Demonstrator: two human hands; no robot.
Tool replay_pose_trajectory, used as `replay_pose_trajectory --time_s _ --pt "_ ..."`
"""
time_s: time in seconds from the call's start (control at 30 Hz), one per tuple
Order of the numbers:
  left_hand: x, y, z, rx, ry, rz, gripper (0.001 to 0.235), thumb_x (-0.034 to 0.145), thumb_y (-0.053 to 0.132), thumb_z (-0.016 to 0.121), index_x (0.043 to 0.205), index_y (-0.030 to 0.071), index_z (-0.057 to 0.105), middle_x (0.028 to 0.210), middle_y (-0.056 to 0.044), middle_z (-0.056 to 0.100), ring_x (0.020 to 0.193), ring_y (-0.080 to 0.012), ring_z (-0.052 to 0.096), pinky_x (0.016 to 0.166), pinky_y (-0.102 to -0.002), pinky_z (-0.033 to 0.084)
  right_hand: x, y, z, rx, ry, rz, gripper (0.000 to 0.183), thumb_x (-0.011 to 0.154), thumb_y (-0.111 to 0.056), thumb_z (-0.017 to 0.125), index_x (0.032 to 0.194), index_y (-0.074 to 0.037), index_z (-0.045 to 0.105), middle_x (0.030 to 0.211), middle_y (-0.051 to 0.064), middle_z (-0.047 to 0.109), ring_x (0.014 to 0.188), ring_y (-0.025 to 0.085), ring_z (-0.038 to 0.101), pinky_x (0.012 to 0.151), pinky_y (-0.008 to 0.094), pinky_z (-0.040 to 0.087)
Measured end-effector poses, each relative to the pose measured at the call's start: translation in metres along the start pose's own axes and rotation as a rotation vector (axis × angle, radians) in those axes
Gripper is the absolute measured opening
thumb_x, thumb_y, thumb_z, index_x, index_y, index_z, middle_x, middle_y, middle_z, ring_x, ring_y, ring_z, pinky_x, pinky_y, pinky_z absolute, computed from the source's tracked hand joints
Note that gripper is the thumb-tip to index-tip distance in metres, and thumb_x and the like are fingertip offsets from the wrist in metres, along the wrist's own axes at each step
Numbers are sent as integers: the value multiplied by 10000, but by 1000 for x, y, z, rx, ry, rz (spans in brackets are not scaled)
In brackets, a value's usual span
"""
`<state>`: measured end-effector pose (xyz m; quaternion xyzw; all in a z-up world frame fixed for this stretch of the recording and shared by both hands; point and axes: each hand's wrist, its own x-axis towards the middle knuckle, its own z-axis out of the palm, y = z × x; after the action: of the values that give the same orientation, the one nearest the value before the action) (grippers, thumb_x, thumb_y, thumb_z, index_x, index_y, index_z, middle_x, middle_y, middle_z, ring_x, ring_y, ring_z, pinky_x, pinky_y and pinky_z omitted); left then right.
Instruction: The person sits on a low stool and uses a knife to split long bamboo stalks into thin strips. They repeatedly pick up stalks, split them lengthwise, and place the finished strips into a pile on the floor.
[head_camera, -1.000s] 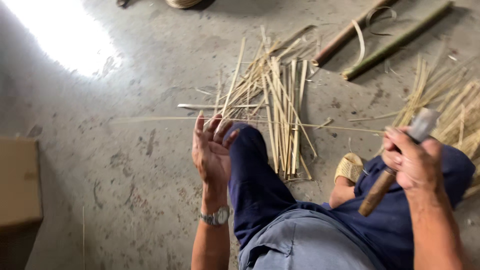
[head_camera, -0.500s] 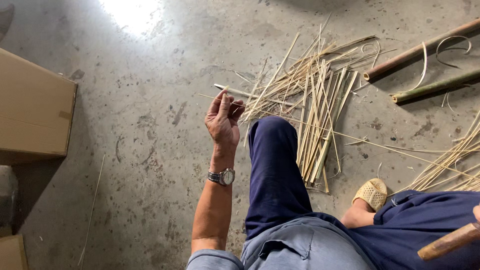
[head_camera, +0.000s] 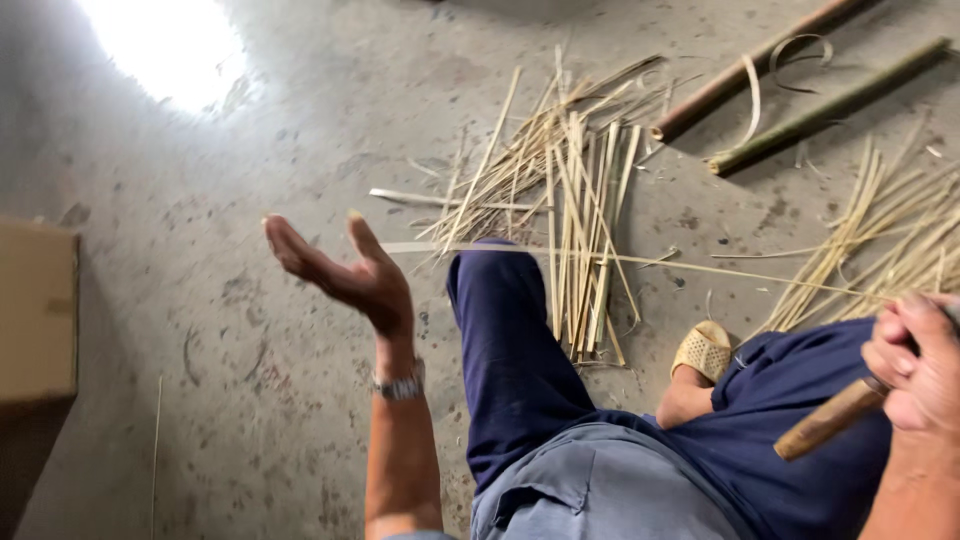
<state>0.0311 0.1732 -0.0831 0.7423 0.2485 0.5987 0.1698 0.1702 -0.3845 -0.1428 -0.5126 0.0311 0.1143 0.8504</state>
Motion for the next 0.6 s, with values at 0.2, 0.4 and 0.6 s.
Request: replay_pose_trajectory --time_s 0.2,0.4,0.6 --pt "-30 119 -11 -205 -876 476 544 986 423 709 1432 127 609 1387 -137 625 1400 -316 528 1273 -526 314 -25 -24 69 -192 38 -131 128 1094 -133 655 1024 -56 580 824 83 561 585 64 421 491 202 307" --pt "4 116 -31 -120 -910 576 697 802 503 747 1332 66 632 1209 -140 685 1168 -325 631 1071 -549 413 -14 -48 60 67 34 -76 91 1019 -153 704 1063 -127 628 805 44 557 508 28 413 403 155 285" --pt "-22 100 -38 -406 -950 224 170 950 77 743 1117 46 738 839 -63 675 675 -149 645 581 -277 513 -7 -36 58 11 -43 -105 385 1157 -411 679 1164 -27 654 932 38 632 518 7 381 485 180 268"
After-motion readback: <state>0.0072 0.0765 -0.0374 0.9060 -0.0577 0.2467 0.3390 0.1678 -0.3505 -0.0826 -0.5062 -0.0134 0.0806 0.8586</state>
